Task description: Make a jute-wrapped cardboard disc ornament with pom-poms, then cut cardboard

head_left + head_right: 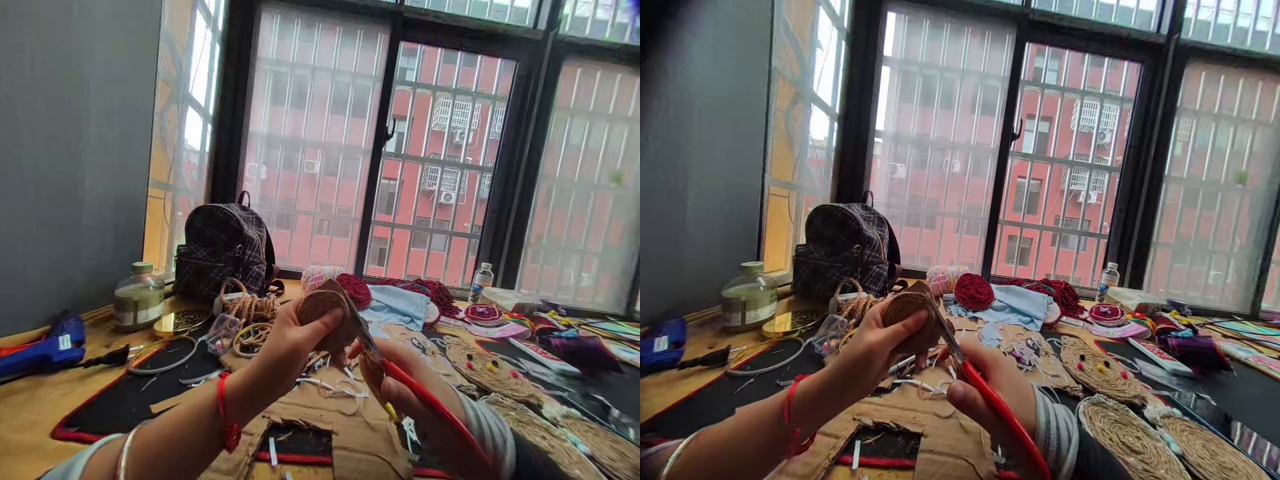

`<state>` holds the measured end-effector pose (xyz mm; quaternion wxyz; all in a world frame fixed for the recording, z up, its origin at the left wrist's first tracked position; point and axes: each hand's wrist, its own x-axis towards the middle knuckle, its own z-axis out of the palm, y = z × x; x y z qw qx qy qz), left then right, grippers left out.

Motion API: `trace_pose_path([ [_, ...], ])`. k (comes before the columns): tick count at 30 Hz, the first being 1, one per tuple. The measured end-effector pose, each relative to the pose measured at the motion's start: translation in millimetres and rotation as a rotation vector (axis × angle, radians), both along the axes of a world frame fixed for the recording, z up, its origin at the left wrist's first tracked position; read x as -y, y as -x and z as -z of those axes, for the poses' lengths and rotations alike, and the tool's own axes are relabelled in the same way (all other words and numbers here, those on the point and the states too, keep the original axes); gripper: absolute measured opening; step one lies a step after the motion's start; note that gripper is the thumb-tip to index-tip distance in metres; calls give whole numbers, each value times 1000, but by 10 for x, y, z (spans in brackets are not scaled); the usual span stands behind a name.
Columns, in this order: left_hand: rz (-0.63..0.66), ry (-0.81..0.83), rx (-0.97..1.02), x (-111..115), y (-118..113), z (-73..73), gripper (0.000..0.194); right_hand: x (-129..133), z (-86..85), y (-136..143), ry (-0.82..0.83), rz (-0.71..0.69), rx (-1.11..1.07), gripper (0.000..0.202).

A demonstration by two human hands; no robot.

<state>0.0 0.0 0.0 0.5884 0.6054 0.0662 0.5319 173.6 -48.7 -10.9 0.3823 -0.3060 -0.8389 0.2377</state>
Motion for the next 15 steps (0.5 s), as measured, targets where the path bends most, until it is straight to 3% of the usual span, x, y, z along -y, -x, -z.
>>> trace_pose_path([
  [15,-65,-1,69,34,-48,40,16,33,47,66,-79,105,-58,56],
])
